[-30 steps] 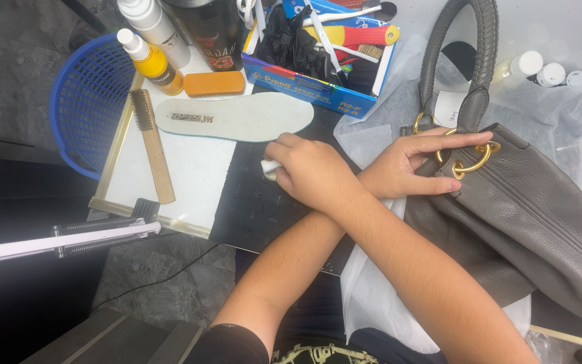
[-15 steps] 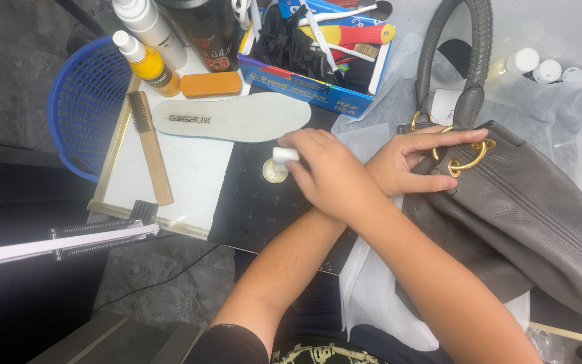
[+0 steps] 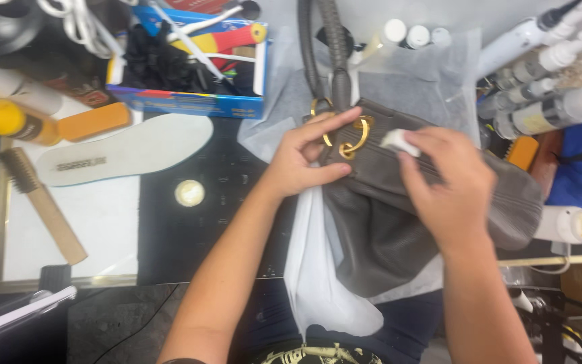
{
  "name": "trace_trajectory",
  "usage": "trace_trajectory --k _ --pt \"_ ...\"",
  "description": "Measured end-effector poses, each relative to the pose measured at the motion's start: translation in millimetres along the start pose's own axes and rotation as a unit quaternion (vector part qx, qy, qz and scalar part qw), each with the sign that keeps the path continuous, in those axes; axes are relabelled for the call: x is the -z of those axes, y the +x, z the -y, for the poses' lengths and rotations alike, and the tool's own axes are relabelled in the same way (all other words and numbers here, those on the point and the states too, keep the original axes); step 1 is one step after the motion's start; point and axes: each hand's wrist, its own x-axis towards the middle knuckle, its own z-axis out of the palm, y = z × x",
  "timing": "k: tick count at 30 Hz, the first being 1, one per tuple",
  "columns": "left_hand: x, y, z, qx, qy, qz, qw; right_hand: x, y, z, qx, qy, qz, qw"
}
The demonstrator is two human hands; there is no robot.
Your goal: The person cleans a dark leather handbag by applying a substance from a small container with a white cloth. They wipe the front, sides, and handle areas, then smooth the leather with their hands.
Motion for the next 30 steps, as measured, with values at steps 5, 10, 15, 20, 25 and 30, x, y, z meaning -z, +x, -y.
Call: trace_trajectory --k 5,10,15,20,25,30 --pt "-6.1 -1.4 -3.3 0.011 -0.009 -0.021 1.000 14.0 -7.1 -9.0 0.012 -0.009 -0.059 0.998" --pt "-5.7 -0.9 -1.4 0.000 0.016 -0.017 1.000 28.3 -6.2 -21.9 -0.011 -0.010 0.031 0.999" --pt "-4.5 -4.9 3.1 -0.009 0.001 -0.033 0.999 58.5 -19.2 -39.7 -0.067 -0.018 0.040 0.997" --pt "2.4 -4.7 8.7 -0.014 0.014 -0.018 1.000 68.4 -30.5 -54.5 -0.076 -0.047 0.094 0.992" --pt "5.3 -6.5 11.1 -0.008 0.010 -0.024 1.000 87.6 -48.6 -60.8 -0.092 -0.123 0.020 0.988" --pt "3.5 -5.1 6.1 0.011 0.037 -0.030 0.999 91.4 -80.5 -64.4 -0.163 -0.103 -0.005 0.981"
